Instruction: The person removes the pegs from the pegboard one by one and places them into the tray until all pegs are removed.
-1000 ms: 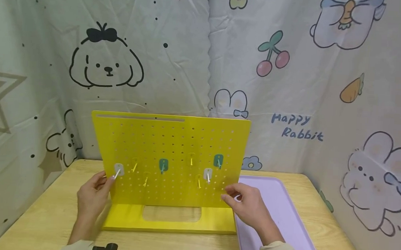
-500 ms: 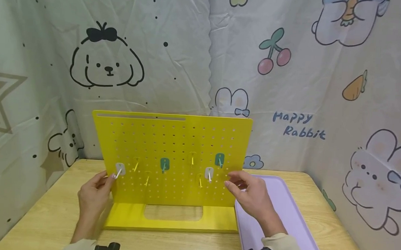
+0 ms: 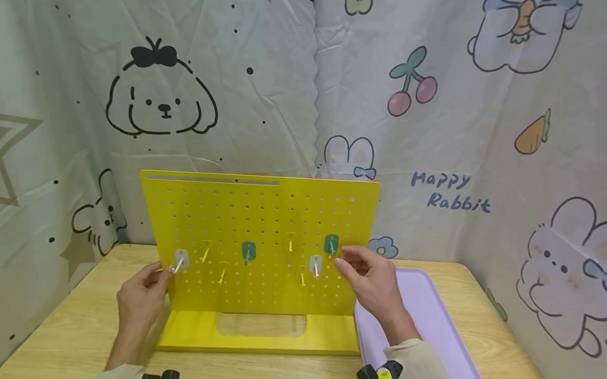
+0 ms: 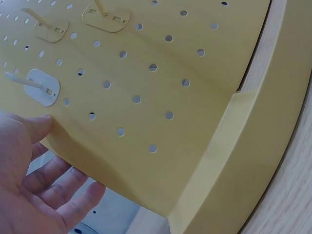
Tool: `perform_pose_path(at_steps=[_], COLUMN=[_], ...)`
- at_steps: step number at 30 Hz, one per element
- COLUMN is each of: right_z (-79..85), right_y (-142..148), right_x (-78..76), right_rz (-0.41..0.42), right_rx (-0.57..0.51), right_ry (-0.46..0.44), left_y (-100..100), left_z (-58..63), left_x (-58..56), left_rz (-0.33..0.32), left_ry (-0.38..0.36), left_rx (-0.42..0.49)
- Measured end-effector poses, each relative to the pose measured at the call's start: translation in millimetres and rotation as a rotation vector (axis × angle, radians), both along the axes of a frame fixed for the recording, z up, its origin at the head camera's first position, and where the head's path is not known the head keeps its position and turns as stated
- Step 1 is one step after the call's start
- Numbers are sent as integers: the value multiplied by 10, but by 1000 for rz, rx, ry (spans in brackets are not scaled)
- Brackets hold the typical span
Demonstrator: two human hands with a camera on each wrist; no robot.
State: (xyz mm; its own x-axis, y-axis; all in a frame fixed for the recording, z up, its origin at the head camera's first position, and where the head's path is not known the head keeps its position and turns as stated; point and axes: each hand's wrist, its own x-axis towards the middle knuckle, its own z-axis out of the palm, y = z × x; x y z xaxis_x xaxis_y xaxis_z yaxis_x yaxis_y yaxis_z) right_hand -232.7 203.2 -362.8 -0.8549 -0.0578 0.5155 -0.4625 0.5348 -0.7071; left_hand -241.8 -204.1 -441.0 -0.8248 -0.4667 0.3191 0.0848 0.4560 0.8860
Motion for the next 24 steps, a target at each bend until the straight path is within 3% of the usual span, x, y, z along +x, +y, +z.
perform_pose_path(at_steps=[7,16,24], right_z=[-11,8,0], right_y=[-89,-124,-122], right_x=[-35,-42,-52], right_rz=[60,90,44], right_rx=[-131,-209,-207], right_ry=[-55,-78,-90], left_y=[2,5,-19], left_z=[6,11,22], left_x=[5,2,12], left_rz=[-6,0,-29], left_ry=[-12,-6,-61], left_rx=[4,-25,11])
